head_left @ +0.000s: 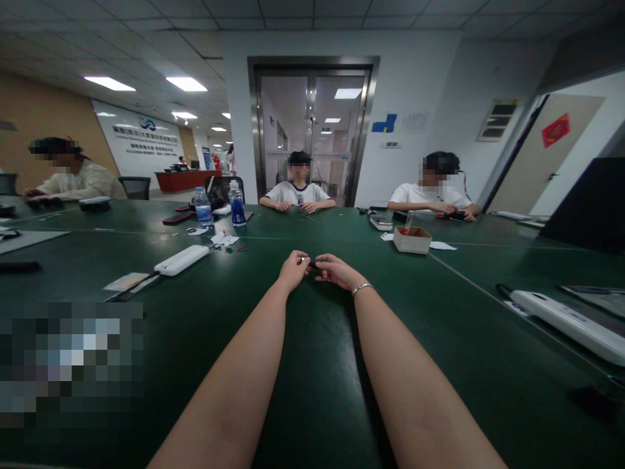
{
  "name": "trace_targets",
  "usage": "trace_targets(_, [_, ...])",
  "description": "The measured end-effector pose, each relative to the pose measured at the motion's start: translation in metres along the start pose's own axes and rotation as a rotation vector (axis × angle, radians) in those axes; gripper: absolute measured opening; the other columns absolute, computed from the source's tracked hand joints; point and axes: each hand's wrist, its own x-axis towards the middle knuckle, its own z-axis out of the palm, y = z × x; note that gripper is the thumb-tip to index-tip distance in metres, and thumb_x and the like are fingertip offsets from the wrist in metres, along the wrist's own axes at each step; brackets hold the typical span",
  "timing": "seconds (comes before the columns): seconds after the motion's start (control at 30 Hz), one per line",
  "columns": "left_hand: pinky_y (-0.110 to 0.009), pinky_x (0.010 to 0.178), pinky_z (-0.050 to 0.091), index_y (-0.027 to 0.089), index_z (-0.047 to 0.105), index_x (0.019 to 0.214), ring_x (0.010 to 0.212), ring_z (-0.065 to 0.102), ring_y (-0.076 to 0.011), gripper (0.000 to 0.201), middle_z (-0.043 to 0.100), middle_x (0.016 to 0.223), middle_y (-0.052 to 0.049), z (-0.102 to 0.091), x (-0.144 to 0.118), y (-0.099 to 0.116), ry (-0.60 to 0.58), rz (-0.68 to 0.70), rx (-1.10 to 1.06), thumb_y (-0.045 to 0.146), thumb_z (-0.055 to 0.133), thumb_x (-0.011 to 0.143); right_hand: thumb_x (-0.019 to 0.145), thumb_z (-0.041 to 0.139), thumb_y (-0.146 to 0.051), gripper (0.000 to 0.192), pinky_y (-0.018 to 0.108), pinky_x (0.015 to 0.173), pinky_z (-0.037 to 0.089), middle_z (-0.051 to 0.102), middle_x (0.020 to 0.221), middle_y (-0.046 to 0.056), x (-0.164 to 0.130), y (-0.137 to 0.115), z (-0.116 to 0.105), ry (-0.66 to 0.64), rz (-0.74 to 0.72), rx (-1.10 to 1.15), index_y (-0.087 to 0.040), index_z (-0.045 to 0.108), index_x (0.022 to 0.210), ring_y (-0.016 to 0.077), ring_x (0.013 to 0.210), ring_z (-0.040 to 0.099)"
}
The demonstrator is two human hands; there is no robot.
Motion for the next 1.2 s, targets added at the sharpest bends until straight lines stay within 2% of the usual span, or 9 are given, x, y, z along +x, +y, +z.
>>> trace_targets(0.1, [-0.021,0.054,0.042,0.014,0.054,0.089,0.054,0.054,-0.0090,0.021,0.058,0.066,0.000,-0.002,0.002,0.000,0.052,-0.017,-0.002,0.033,0.054,0.079,0.078,0.061,-0.005,0.019,0.027,0.060,0.058,0.052,0.058,-0.008,0.003,0.003,0.002,-0.030,-0.029,-0.081,-0.017,0.048,0.085,0.0022,0.039,0.045])
trace_targets(0.23, [-0.024,0.060,0.044,0.013,0.059,0.086,0.059,0.055,-0.0114,0.027,0.059,0.066,-0.002,-0.003,0.001,0.003,0.058,-0.021,0.058,0.038,0.060,0.075,0.068,0.069,0.000,0.027,0.019,0.052,0.055,0.055,0.064,-0.006,0.010,0.007,0.005,-0.002,-0.063,-0.188,-0.015,0.048,0.076,0.0046,0.049,0.054])
trace_targets(0.43, [-0.028,0.069,0.045,0.013,0.063,0.086,0.075,0.059,-0.0170,0.035,0.063,0.083,-0.008,-0.003,-0.006,0.014,-0.029,0.050,0.250,0.044,0.065,0.069,0.066,0.070,0.000,0.022,0.015,0.046,0.051,0.057,0.063,-0.002,0.017,0.009,0.008,0.042,-0.074,-0.332,-0.012,0.052,0.068,0.0062,0.051,0.056])
trace_targets(0.57, [-0.030,0.075,0.045,0.014,0.065,0.084,0.082,0.058,-0.0185,0.032,0.062,0.091,-0.009,-0.005,-0.008,0.015,0.006,0.097,0.374,0.044,0.064,0.070,0.064,0.073,-0.002,0.022,0.016,0.046,0.050,0.058,0.062,-0.002,0.016,0.010,0.009,0.060,-0.090,-0.354,-0.012,0.053,0.067,0.0063,0.049,0.055])
trace_targets(0.83, [-0.023,0.056,0.048,0.016,0.060,0.090,0.056,0.059,-0.0103,0.017,0.064,0.089,-0.007,-0.003,-0.014,0.019,-0.043,-0.081,0.172,0.027,0.058,0.078,0.066,0.073,-0.005,0.022,0.016,0.047,0.045,0.057,0.058,-0.003,0.009,0.013,0.006,0.057,-0.094,-0.392,-0.012,0.056,0.078,0.0071,0.048,0.056])
trace_targets(0.93, [-0.024,0.054,0.051,0.015,0.057,0.091,0.057,0.062,-0.0119,0.017,0.063,0.092,-0.008,-0.013,-0.022,0.028,-0.155,-0.172,0.023,0.025,0.059,0.078,0.070,0.070,-0.008,0.018,0.016,0.054,0.048,0.058,0.068,-0.002,-0.013,0.004,-0.002,0.013,-0.032,-0.375,-0.013,0.057,0.081,0.0063,0.054,0.058])
trace_targets(1.0, [-0.024,0.057,0.053,0.014,0.056,0.091,0.062,0.065,-0.0138,0.020,0.062,0.091,-0.008,-0.031,-0.031,0.034,-0.232,-0.237,-0.062,0.026,0.062,0.076,0.070,0.070,-0.012,0.017,0.018,0.058,0.049,0.059,0.078,0.000,-0.041,-0.009,-0.009,-0.042,0.027,-0.440,-0.013,0.057,0.083,0.0063,0.058,0.058])
trace_targets(1.13, [-0.027,0.064,0.055,0.013,0.055,0.092,0.073,0.067,-0.0177,0.027,0.061,0.089,-0.008,-0.082,-0.062,0.045,-0.331,-0.336,-0.101,0.029,0.066,0.073,0.076,0.065,-0.033,0.029,0.025,0.061,0.051,0.059,0.084,0.003,-0.122,-0.044,-0.020,-0.230,0.028,-0.699,-0.015,0.058,0.098,0.0106,0.065,0.057])
trace_targets(1.2, [-0.029,0.067,0.055,0.013,0.055,0.092,0.076,0.067,-0.0190,0.032,0.061,0.088,-0.007,-0.108,-0.084,0.052,-0.342,-0.371,-0.069,0.033,0.068,0.071,0.078,0.061,-0.042,0.033,0.030,0.067,0.051,0.060,0.087,0.005,-0.169,-0.060,-0.030,-0.217,-0.001,-0.814,-0.017,0.059,0.101,0.0138,0.070,0.058])
